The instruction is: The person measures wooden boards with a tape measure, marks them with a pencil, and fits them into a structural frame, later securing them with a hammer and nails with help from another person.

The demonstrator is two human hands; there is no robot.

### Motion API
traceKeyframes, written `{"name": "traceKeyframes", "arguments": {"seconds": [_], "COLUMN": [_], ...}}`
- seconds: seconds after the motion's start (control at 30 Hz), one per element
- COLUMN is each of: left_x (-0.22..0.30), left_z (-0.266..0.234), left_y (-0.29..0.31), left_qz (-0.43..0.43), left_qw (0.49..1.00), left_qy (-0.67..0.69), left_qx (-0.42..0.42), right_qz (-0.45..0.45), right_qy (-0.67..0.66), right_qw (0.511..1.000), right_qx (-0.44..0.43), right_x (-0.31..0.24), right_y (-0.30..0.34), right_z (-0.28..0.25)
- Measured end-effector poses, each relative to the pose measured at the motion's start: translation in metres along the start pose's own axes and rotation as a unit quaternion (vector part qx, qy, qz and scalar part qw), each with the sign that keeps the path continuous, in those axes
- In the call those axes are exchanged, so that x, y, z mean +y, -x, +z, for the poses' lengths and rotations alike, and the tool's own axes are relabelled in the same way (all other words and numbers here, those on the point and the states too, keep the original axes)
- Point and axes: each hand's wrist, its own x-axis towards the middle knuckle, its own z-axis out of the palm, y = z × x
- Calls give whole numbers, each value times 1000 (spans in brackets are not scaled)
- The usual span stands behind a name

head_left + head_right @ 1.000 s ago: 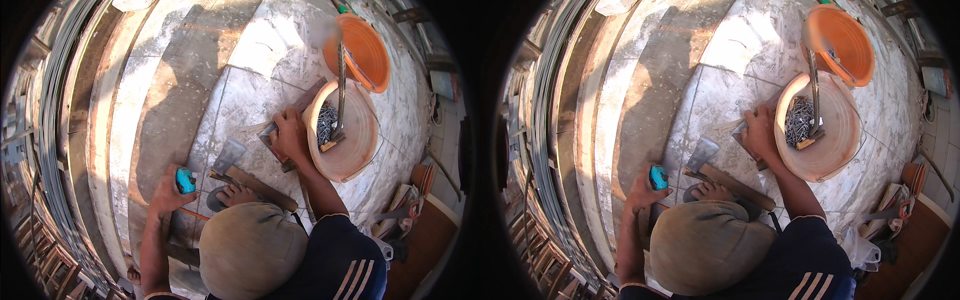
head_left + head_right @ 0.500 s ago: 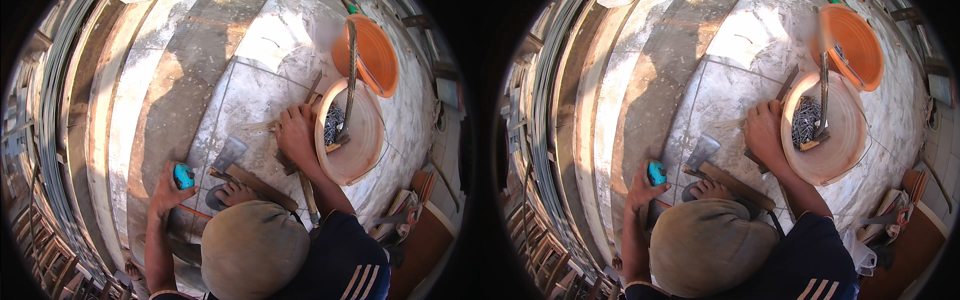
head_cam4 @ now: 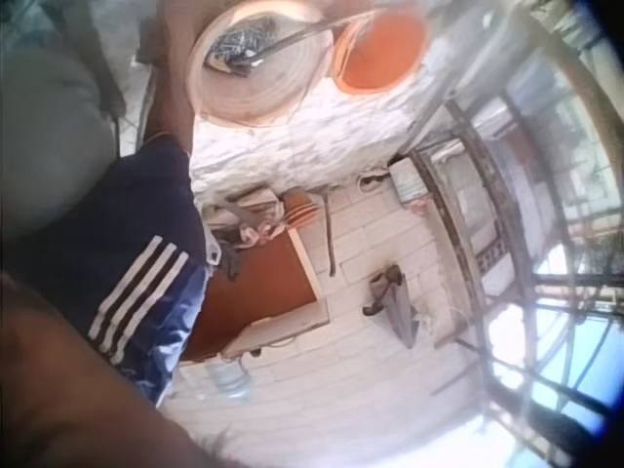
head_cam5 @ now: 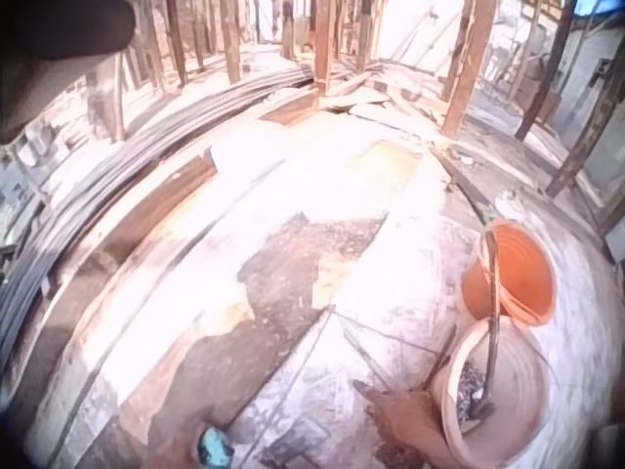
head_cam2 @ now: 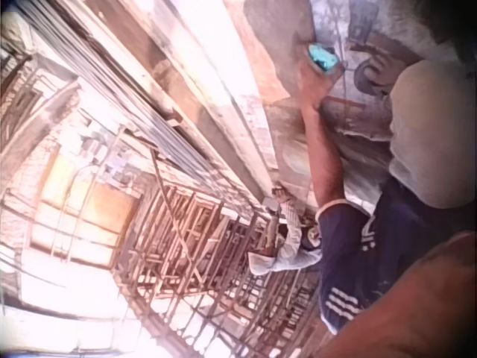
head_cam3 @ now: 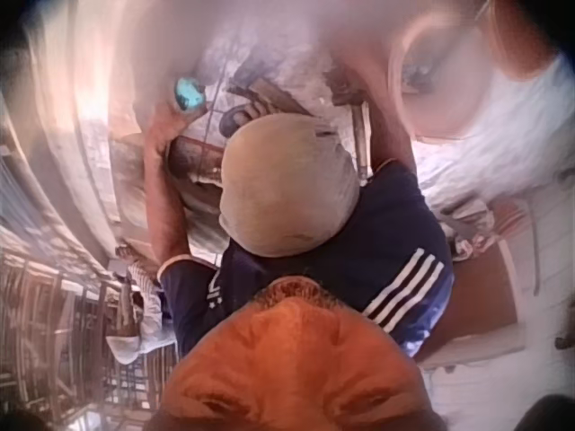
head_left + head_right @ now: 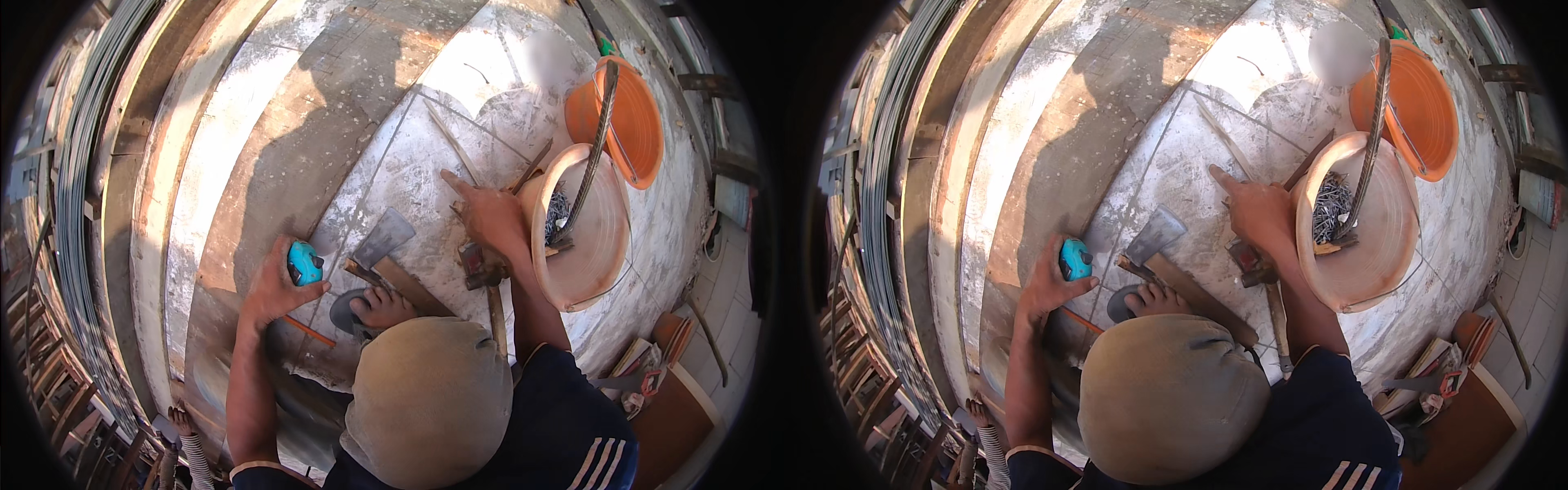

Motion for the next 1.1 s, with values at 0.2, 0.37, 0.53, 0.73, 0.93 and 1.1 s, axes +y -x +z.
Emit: {"name": "traceKeyframes", "arguments": {"seconds": [0.2, 0.37, 0.53, 0.73, 0.93, 1.1], "left_x": [0, 5, 22, 55, 95, 110], "left_z": [2, 3, 0, 11, 7, -7], "left_y": [1, -5, -8, -21, -43, -67], "left_qz": [-6, -23, 2, 7, 157, 170], "left_qw": [1000, 1000, 996, 963, 981, 976], "left_qy": [-7, -13, 88, 265, 70, 46], "left_qx": [19, -2, -23, -44, -84, -128], "right_qz": [34, 68, 90, -33, -113, -110], "right_qy": [-18, 42, -1, -321, -618, -667], "right_qw": [996, 997, 996, 868, 770, 733], "right_qx": [84, 15, 3, 377, 109, 77], "right_x": [22, 9, 3, -17, -90, -108], "right_y": [9, -26, -40, -21, 14, 0], "right_z": [18, 12, 24, 19, 5, 2]}}
